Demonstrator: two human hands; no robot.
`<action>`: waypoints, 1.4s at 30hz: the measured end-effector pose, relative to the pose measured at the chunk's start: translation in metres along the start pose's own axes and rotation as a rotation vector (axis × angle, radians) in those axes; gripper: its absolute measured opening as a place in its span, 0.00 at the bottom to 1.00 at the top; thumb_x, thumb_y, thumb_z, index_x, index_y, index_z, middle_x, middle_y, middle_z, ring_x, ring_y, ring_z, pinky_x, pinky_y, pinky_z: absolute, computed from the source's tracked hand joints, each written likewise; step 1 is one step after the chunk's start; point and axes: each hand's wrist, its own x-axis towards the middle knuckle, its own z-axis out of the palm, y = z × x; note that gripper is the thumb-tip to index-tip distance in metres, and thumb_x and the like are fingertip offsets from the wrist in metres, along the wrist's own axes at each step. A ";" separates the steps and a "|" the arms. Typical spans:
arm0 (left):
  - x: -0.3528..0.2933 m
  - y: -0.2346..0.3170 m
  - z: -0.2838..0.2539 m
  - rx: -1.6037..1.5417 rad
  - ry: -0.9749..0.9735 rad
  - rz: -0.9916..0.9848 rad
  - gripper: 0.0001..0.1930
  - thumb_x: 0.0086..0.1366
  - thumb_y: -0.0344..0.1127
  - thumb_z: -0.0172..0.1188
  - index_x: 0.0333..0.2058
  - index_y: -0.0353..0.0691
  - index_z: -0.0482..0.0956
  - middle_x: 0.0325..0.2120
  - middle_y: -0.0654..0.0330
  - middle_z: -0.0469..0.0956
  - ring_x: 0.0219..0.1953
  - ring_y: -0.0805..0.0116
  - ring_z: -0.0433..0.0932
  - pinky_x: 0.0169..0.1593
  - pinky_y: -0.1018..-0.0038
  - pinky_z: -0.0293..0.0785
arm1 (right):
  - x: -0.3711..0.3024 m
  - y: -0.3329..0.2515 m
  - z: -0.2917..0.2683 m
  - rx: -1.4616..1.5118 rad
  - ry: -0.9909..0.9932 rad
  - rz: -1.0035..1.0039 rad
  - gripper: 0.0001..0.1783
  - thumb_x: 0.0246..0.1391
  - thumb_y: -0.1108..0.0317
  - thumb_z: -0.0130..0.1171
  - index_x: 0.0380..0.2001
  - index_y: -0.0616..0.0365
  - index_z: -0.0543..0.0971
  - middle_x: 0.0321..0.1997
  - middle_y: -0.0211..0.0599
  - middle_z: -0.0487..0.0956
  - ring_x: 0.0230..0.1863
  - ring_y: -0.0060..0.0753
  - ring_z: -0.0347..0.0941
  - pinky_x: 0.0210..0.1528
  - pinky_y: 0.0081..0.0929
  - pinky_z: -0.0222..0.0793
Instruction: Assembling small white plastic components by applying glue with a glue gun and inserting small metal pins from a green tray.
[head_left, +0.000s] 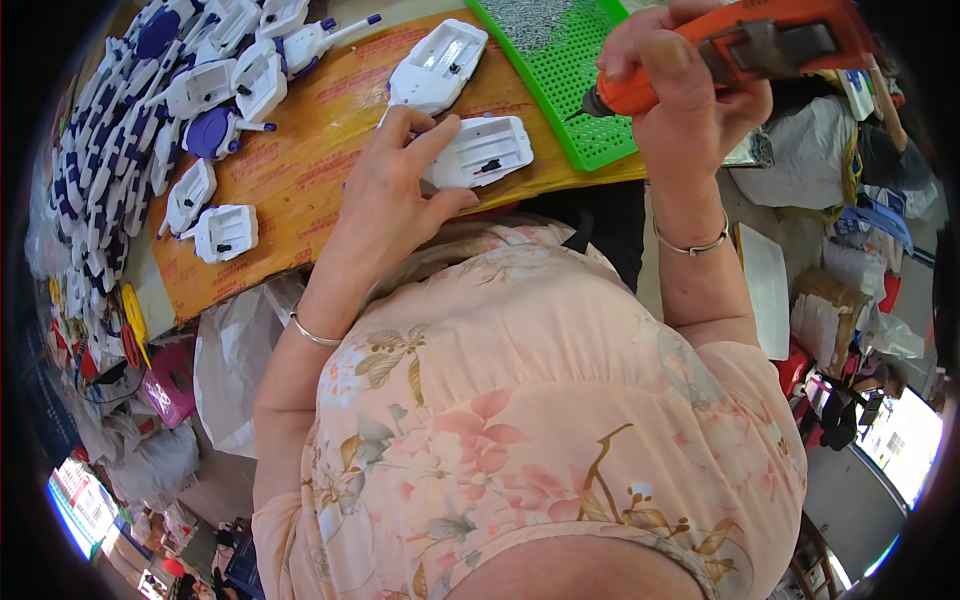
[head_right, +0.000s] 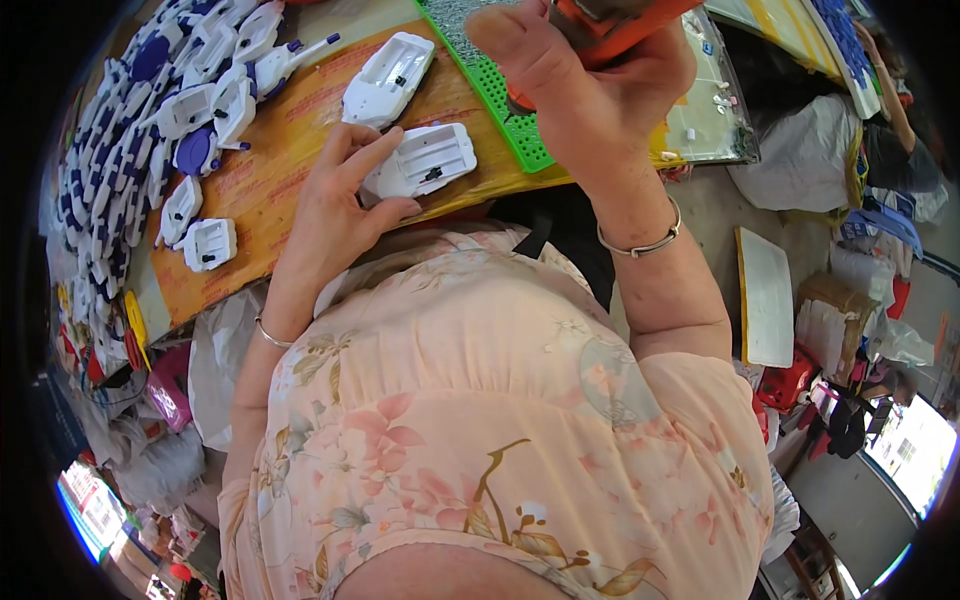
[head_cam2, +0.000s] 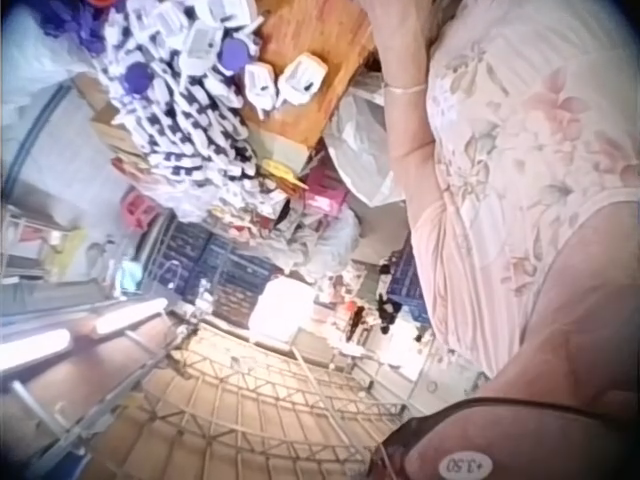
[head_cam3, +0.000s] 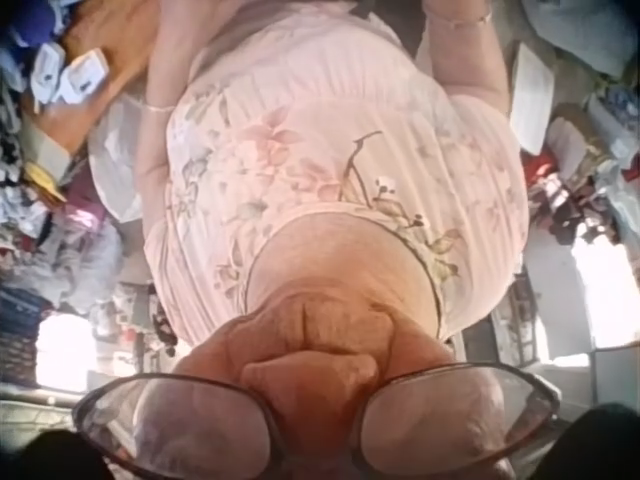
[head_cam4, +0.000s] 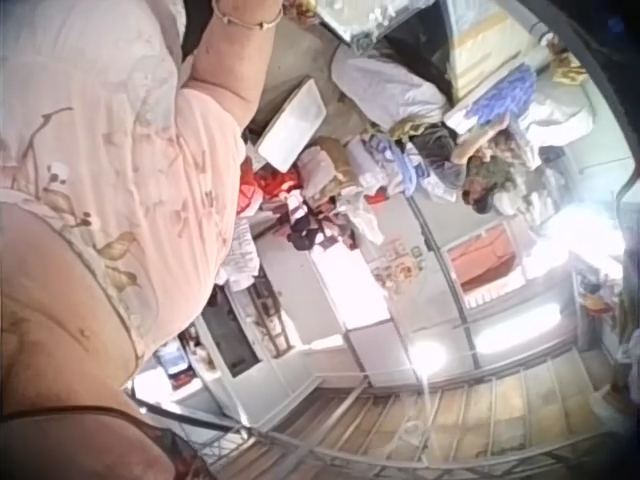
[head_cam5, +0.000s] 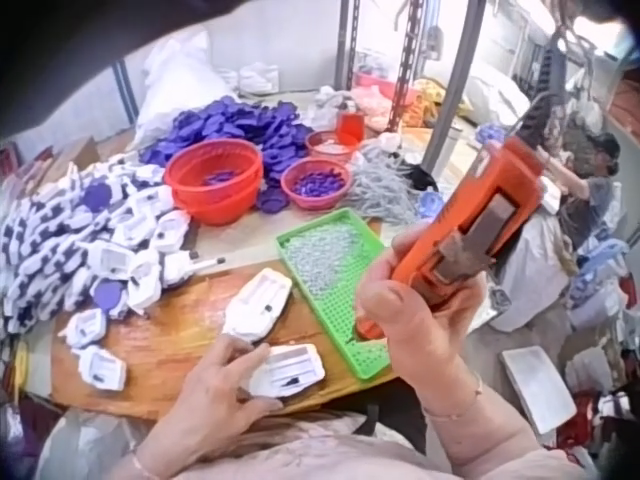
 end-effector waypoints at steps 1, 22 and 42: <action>0.000 0.000 0.000 0.001 0.000 -0.004 0.36 0.45 0.28 0.78 0.57 0.36 0.79 0.47 0.52 0.73 0.49 0.54 0.76 0.48 0.67 0.75 | -0.002 0.001 0.007 0.099 0.137 0.062 0.25 0.52 0.69 0.73 0.49 0.60 0.71 0.32 0.32 0.79 0.29 0.21 0.74 0.34 0.20 0.70; -0.002 -0.002 0.004 -0.047 0.018 -0.023 0.33 0.46 0.31 0.77 0.55 0.37 0.79 0.44 0.50 0.70 0.43 0.50 0.77 0.45 0.62 0.77 | -0.004 0.037 0.051 0.330 -0.279 -0.163 0.23 0.45 0.78 0.74 0.44 0.64 0.74 0.28 0.32 0.79 0.28 0.20 0.76 0.32 0.21 0.73; -0.002 0.000 0.006 -0.024 0.031 -0.004 0.33 0.45 0.30 0.77 0.54 0.36 0.80 0.42 0.50 0.71 0.43 0.50 0.76 0.46 0.61 0.76 | -0.014 0.030 0.053 -0.006 -0.125 0.093 0.20 0.47 0.78 0.74 0.42 0.62 0.76 0.29 0.29 0.80 0.28 0.18 0.76 0.31 0.19 0.72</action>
